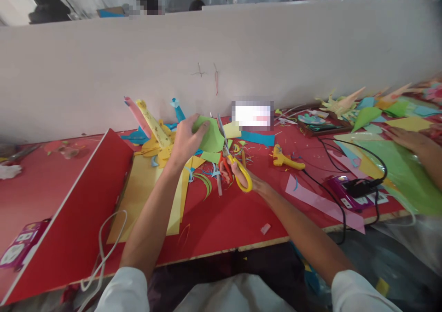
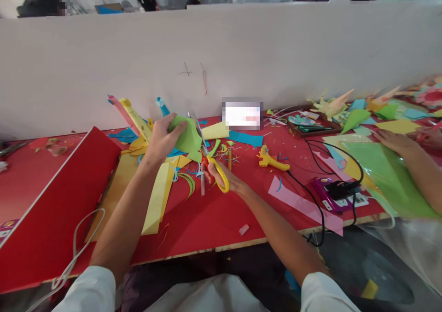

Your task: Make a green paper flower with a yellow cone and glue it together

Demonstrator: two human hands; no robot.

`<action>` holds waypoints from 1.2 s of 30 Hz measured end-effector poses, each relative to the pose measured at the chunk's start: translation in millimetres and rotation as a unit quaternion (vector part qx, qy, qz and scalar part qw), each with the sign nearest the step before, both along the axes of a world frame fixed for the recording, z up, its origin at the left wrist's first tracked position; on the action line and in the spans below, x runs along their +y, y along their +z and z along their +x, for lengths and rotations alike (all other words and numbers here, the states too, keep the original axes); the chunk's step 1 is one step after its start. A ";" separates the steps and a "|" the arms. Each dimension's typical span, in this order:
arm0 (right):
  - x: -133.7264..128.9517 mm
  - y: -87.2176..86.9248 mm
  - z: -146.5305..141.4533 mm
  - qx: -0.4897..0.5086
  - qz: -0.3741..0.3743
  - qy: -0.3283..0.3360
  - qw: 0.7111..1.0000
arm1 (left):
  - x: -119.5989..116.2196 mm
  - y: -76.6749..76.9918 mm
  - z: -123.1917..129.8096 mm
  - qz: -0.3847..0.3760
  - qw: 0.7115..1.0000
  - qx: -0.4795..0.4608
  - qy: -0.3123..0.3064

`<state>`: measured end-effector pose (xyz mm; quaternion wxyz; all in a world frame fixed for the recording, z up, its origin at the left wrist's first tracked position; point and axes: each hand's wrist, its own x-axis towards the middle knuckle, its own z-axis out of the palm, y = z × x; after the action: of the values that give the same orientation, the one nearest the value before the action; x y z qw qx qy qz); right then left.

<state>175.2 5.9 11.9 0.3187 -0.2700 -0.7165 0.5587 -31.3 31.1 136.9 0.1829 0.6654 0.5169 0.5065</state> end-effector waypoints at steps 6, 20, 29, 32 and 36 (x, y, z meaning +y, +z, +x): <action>0.6 0.8 5.1 0.023 0.005 0.062 0.998 | 0.1 3.5 -10.6 0.018 1.000 0.005 0.002; -5.4 17.2 2.0 0.017 0.014 0.016 1.000 | -7.7 10.2 -6.3 0.020 0.998 0.053 -0.008; -7.5 22.3 3.9 -0.027 0.035 -0.023 0.999 | -8.5 6.8 0.6 -0.010 1.000 0.008 0.006; -7.7 20.9 2.4 -0.009 0.019 -0.022 1.000 | -9.2 6.3 4.2 -0.016 1.000 -0.001 0.011; -7.6 19.0 0.6 0.013 0.015 -0.030 0.999 | -8.9 4.8 9.1 -0.007 1.000 -0.010 0.016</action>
<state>175.7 -1.7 30.9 0.3489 -0.2796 -0.7122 0.5411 -22.1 22.2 141.7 0.1843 0.6510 0.5289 0.5123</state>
